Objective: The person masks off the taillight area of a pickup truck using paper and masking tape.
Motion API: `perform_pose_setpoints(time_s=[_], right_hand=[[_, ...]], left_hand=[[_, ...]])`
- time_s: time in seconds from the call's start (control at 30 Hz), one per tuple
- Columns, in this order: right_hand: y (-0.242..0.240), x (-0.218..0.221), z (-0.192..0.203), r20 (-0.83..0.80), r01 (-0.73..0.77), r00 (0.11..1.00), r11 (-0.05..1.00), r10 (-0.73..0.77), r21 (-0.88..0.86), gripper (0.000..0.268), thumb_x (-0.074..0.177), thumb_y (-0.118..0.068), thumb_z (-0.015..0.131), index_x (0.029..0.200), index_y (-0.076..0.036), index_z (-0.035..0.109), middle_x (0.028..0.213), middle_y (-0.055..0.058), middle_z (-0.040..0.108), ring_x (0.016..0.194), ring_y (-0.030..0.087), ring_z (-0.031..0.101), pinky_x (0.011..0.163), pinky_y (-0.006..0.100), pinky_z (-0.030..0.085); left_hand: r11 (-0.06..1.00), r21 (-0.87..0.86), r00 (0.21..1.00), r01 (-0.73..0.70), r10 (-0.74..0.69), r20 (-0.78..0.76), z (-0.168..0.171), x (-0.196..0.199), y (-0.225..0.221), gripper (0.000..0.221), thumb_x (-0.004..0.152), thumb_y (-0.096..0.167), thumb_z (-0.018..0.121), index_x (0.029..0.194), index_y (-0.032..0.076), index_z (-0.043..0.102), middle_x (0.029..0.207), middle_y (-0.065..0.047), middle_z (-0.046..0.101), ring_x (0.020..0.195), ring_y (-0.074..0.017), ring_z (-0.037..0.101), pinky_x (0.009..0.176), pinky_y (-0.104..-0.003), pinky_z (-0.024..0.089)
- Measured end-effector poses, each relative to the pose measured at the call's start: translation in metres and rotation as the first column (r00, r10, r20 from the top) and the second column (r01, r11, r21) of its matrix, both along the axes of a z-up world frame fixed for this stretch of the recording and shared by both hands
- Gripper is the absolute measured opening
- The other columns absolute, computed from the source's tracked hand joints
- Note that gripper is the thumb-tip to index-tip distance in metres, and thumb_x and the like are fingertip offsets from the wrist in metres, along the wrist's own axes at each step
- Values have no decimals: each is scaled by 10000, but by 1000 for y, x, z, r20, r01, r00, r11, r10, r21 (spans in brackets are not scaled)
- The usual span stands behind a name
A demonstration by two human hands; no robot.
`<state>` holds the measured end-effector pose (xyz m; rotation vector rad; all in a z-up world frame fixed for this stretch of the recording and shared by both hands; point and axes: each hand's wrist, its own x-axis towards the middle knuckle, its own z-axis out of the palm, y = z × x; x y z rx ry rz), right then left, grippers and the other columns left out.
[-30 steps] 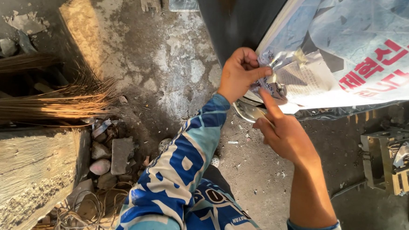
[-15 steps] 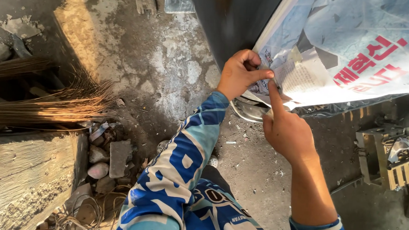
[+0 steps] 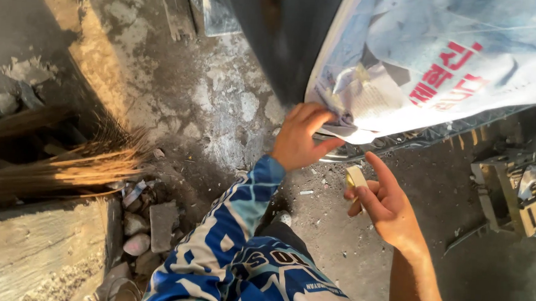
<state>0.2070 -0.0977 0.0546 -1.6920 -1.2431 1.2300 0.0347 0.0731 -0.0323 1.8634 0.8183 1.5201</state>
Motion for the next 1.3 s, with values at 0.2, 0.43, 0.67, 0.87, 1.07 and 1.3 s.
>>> perform_pose_setpoints(time_s=[0.2, 0.43, 0.67, 0.87, 1.07, 1.3], right_hand=[[-18, -8, -15, -118, 83, 991, 983, -63, 166, 666, 1005, -39, 505, 1615, 1, 240, 1175, 140, 715, 826, 140, 662, 760, 292, 561], [-23, -7, -43, -78, 95, 994, 952, -75, 291, 648, 1017, -57, 556, 1598, 14, 277, 1043, 129, 757, 769, 135, 678, 734, 289, 591], [-13, -23, -21, 174, 65, 976, 940, -130, 336, 614, 970, -50, 603, 1538, 22, 381, 1009, 105, 790, 725, 147, 733, 662, 278, 589], [-2, -30, -33, 352, 170, 897, 943, -268, 286, 412, 965, -129, 577, 1356, -10, 532, 892, 101, 790, 639, 182, 747, 601, 327, 570], [4, -7, -91, -186, 541, 830, 840, -525, 45, 173, 1046, -165, 550, 1124, -11, 537, 930, 165, 736, 578, 158, 613, 474, 311, 512], [15, -44, -76, -22, 392, 920, 917, -392, 77, 429, 1004, -192, 540, 1393, -112, 380, 944, 163, 767, 596, 188, 681, 534, 355, 553]], left_hand=[[993, 117, 989, 28, -11, -145, -28, 14, 3, 161, 908, 183, 778, 1031, 97, 717, 1082, -66, 706, 1024, -316, 669, 938, -418, 526], [982, -25, 978, -188, 185, -100, -2, 16, -17, 265, 832, 172, 850, 810, 26, 629, 833, -98, 647, 800, -309, 621, 739, -423, 484], [726, -416, 829, 548, -540, 149, 30, 4, -66, 212, 880, 106, 716, 1072, 27, 671, 1097, -89, 636, 863, -214, 671, 634, -348, 543], [959, 6, 943, 283, -278, -182, 22, 3, -74, 74, 916, 64, 692, 944, 28, 634, 1049, -85, 634, 958, -309, 632, 840, -409, 531], [915, -376, 989, 144, -130, 64, 9, -7, -57, 129, 945, 98, 665, 1023, 25, 592, 1004, -93, 634, 880, -265, 644, 801, -368, 536], [968, 173, 941, 181, -119, -316, 52, -9, -21, 135, 913, 81, 747, 974, 58, 629, 1072, -96, 620, 1031, -333, 601, 910, -426, 506]])
